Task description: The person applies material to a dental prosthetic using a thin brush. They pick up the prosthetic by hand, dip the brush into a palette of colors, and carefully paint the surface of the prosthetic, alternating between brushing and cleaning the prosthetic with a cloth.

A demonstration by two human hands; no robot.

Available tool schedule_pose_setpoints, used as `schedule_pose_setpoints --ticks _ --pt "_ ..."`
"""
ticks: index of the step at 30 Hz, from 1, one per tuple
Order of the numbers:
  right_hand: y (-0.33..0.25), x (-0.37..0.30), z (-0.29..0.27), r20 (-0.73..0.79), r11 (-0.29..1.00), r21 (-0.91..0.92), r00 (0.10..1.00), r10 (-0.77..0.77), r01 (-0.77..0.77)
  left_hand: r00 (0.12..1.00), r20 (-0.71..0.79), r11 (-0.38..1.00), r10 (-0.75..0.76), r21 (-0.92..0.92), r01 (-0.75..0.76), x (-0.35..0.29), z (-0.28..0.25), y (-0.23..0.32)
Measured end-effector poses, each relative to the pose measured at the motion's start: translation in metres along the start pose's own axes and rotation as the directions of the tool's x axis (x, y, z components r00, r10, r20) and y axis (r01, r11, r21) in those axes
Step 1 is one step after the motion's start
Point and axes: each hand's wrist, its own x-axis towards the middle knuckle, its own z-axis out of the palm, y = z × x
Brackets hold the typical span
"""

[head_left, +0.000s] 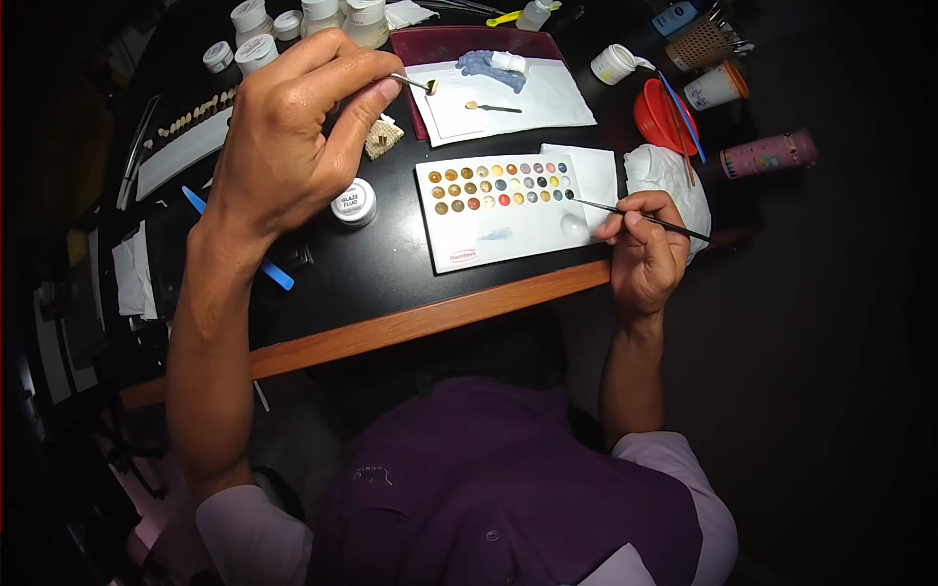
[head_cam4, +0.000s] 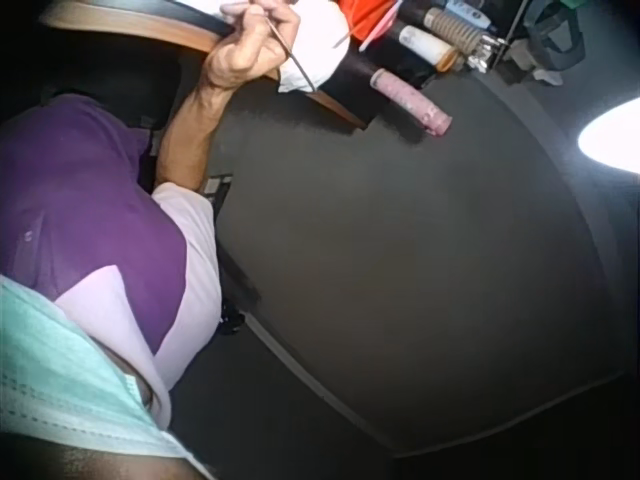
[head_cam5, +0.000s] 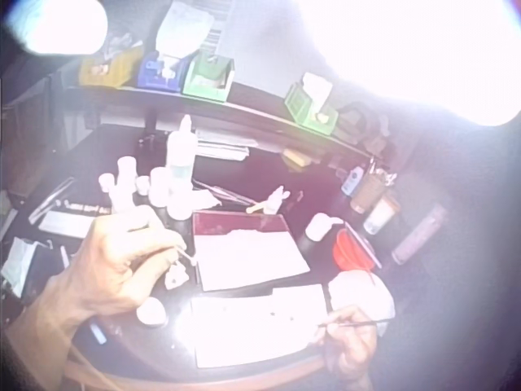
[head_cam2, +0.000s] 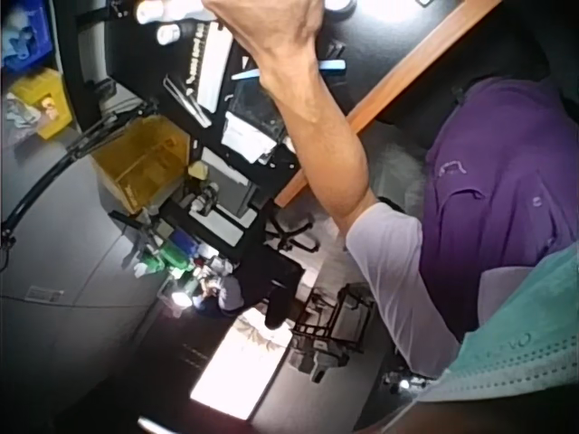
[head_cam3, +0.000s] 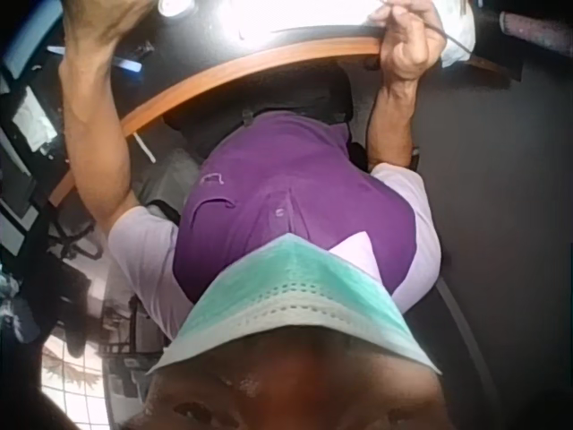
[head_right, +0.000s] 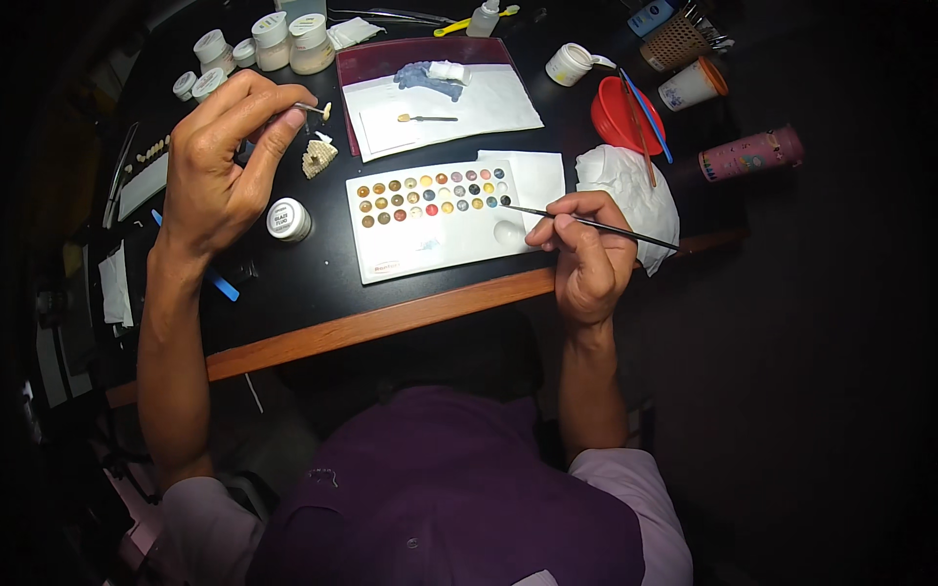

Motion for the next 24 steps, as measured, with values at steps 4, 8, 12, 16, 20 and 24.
schedule_pose_setpoints --ticks 4,8,12,16,20,24 --pt "-0.006 0.000 0.012 -0.009 0.999 -0.038 1.000 0.010 -0.010 1.000 -0.008 1.000 0.007 0.003 -0.007 0.001 -0.001 0.000" --pt "-0.019 0.011 0.048 0.143 0.991 -0.130 0.990 -0.014 0.033 0.999 -0.028 1.000 0.023 0.003 -0.023 0.000 0.000 -0.004" --pt "-0.020 0.039 0.072 0.397 0.983 -0.177 0.917 0.027 0.048 0.999 0.004 0.999 0.043 -0.012 -0.043 0.002 -0.004 -0.004" --pt "-0.009 0.067 0.088 0.530 0.994 -0.108 0.844 0.080 -0.026 0.999 0.043 0.999 0.029 -0.015 -0.028 0.000 -0.010 -0.002" --pt "0.001 0.073 0.090 0.549 0.995 -0.088 0.831 0.092 -0.052 0.999 0.035 1.000 0.024 -0.012 -0.024 0.001 -0.010 -0.002" --pt "-0.003 0.071 0.095 0.508 0.990 -0.123 0.853 0.118 -0.064 0.999 0.041 1.000 0.022 0.009 -0.022 0.001 -0.010 -0.001"
